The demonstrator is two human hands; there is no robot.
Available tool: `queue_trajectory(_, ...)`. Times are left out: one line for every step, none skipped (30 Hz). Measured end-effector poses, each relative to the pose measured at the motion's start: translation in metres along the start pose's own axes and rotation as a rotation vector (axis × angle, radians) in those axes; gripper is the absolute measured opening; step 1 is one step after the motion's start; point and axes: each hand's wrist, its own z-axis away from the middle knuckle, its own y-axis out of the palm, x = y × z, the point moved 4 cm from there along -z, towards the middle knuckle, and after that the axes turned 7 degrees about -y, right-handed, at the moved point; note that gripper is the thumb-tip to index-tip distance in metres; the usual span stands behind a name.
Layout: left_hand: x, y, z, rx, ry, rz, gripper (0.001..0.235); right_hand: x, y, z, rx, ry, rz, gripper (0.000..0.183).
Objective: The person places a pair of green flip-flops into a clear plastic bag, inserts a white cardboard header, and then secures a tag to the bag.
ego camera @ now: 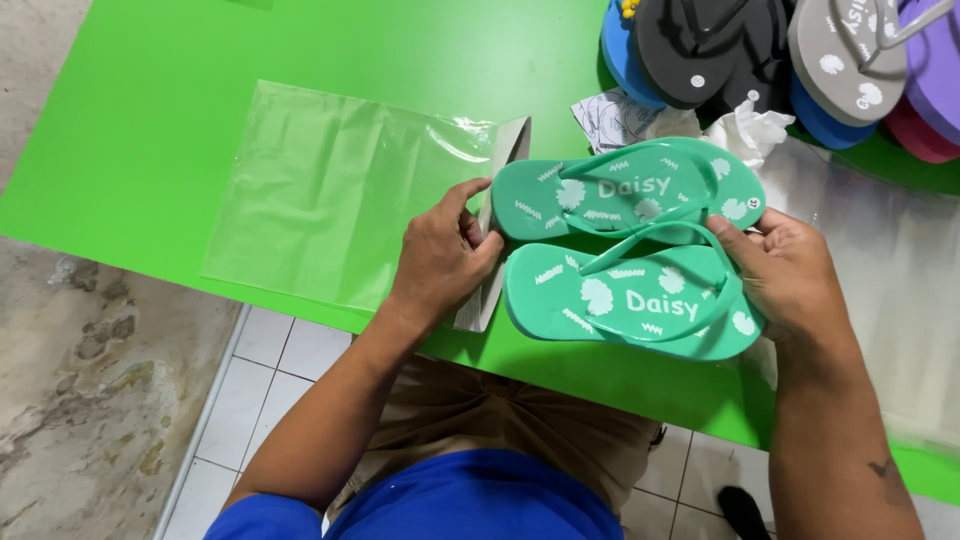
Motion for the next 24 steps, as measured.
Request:
queue_trajectory(0.003, -0.004, -0.001, -0.004, -0.004, 0.001, 0.054, 0.001, 0.0, -0.001, 0.005, 0.0, 0.003, 0.033)
queue_trajectory(0.006, -0.007, -0.003, 0.033, -0.035, 0.061, 0.054, 0.001, -0.001, -0.002, -0.007, -0.014, 0.051, 0.032)
queue_trajectory(0.009, -0.008, -0.004, 0.075, -0.064, 0.122, 0.054, 0.002, -0.004, -0.001, -0.023, -0.026, 0.099, 0.032)
queue_trajectory(0.006, -0.011, -0.002, 0.076, -0.066, 0.124, 0.054, 0.001, -0.005, -0.001, -0.023, -0.024, 0.101, 0.032)
queue_trajectory(0.003, -0.015, -0.003, 0.081, -0.09, 0.146, 0.054, 0.001, -0.008, -0.001, -0.063, -0.019, 0.208, 0.026)
queue_trajectory(0.0, -0.018, -0.003, 0.087, -0.113, 0.167, 0.054, 0.001, -0.011, -0.001, -0.104, -0.013, 0.315, 0.024)
queue_trajectory(-0.001, -0.019, -0.002, 0.089, -0.113, 0.169, 0.054, 0.004, -0.011, 0.001, -0.106, -0.012, 0.316, 0.024)
queue_trajectory(-0.004, -0.021, -0.002, 0.075, -0.071, 0.134, 0.052, 0.008, -0.01, 0.003, -0.104, -0.062, 0.319, 0.024)
queue_trajectory(-0.007, -0.022, -0.002, 0.06, -0.028, 0.098, 0.051, 0.013, -0.01, 0.005, -0.103, -0.113, 0.321, 0.025)
queue_trajectory(-0.011, -0.024, -0.002, 0.061, -0.027, 0.099, 0.051, 0.02, -0.007, 0.009, -0.105, -0.113, 0.321, 0.025)
queue_trajectory(-0.016, -0.027, -0.002, 0.058, -0.009, 0.035, 0.055, 0.03, -0.005, 0.013, -0.126, -0.187, 0.366, 0.027)
queue_trajectory(-0.02, -0.029, -0.002, 0.055, 0.008, -0.029, 0.059, 0.04, -0.002, 0.018, -0.148, -0.261, 0.41, 0.029)
queue_trajectory(-0.021, -0.028, -0.002, 0.053, 0.008, -0.03, 0.059, 0.042, 0.0, 0.022, -0.147, -0.263, 0.41, 0.029)
queue_trajectory(-0.024, -0.029, -0.001, 0.011, 0.054, -0.072, 0.058, 0.046, 0.001, 0.027, -0.194, -0.333, 0.468, 0.027)
queue_trajectory(-0.026, -0.029, 0.0, -0.03, 0.102, -0.115, 0.058, 0.051, 0.003, 0.032, -0.242, -0.404, 0.525, 0.026)
queue_trajectory(-0.028, -0.032, 0.0, -0.033, 0.102, -0.116, 0.058, 0.049, 0.003, 0.035, -0.241, -0.408, 0.524, 0.026)
queue_trajectory(-0.03, -0.035, 0.0, -0.038, 0.098, -0.111, 0.058, 0.051, 0.004, 0.041, -0.251, -0.53, 0.563, 0.025)
queue_trajectory(-0.031, -0.037, 0.0, -0.043, 0.094, -0.106, 0.058, 0.053, 0.005, 0.047, -0.259, -0.653, 0.601, 0.026)
queue_trajectory(-0.032, -0.037, 0.0, -0.043, 0.094, -0.107, 0.058, 0.055, 0.008, 0.051, -0.259, -0.652, 0.6, 0.026)
queue_trajectory(-0.034, -0.036, 0.001, -0.04, 0.113, -0.111, 0.058, 0.058, 0.012, 0.056, -0.267, -0.689, 0.595, 0.026)
queue_trajectory(-0.036, -0.035, 0.001, -0.038, 0.134, -0.115, 0.059, 0.061, 0.015, 0.062, -0.277, -0.726, 0.59, 0.027)
queue_trajectory(-0.035, -0.031, 0.002, -0.037, 0.135, -0.116, 0.059, 0.056, 0.019, 0.062, -0.278, -0.726, 0.589, 0.027)
queue_trajectory(-0.033, -0.028, 0.002, -0.037, 0.127, -0.113, 0.06, 0.052, 0.021, 0.062, -0.289, -0.688, 0.518, 0.027)
queue_trajectory(-0.032, -0.023, 0.002, -0.036, 0.118, -0.11, 0.061, 0.047, 0.022, 0.062, -0.3, -0.65, 0.447, 0.027)
